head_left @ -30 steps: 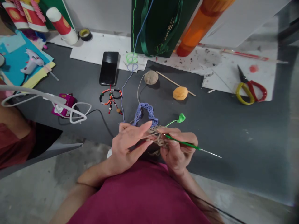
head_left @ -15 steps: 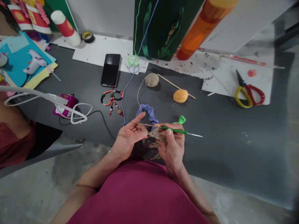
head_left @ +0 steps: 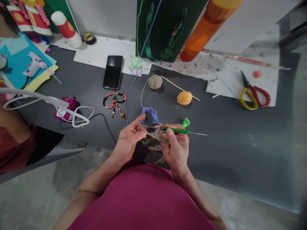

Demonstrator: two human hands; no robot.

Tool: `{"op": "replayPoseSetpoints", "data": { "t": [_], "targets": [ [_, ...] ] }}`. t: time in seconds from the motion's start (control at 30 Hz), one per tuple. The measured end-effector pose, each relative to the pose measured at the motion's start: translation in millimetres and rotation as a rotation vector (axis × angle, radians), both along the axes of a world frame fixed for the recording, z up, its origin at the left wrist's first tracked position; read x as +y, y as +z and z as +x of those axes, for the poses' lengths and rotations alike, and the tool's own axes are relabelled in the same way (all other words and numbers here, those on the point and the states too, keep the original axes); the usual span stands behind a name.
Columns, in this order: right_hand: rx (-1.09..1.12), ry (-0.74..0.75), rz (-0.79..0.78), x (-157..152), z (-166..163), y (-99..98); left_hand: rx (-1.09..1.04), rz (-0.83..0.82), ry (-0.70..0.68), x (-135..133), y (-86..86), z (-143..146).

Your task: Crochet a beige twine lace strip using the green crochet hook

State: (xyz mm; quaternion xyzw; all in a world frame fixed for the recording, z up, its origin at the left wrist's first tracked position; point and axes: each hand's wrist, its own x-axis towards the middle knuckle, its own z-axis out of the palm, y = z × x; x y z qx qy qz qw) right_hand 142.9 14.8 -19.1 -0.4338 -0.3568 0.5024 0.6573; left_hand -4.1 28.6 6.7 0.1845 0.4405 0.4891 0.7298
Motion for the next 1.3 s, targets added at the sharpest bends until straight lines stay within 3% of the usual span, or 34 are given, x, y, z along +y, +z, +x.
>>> {"op": "replayPoseSetpoints", "data": {
  "t": [0.17, 0.4, 0.63, 0.97, 1.3],
  "targets": [
    [-0.099, -0.022, -0.075, -1.1, 0.0, -0.9, 0.015, -0.01, -0.011, 1.5, -0.4, -0.8],
    [0.07, -0.068, -0.162, 0.7, -2.5, 10.3, 0.005, 0.003, -0.032, 2.4, -3.7, -1.0],
    [0.041, -0.081, -0.157, 2.0, -2.8, 10.5, 0.007, 0.011, -0.032, 2.2, -6.5, -0.5],
    [-0.355, -0.064, -0.177, -4.7, 8.7, 9.2, 0.085, 0.015, -0.001, 0.8, -5.1, -3.0],
    [0.017, 0.063, -0.271, -0.4, 7.6, 16.3, 0.135, 0.052, -0.016, -0.6, -7.4, -3.6]
  ]
}}
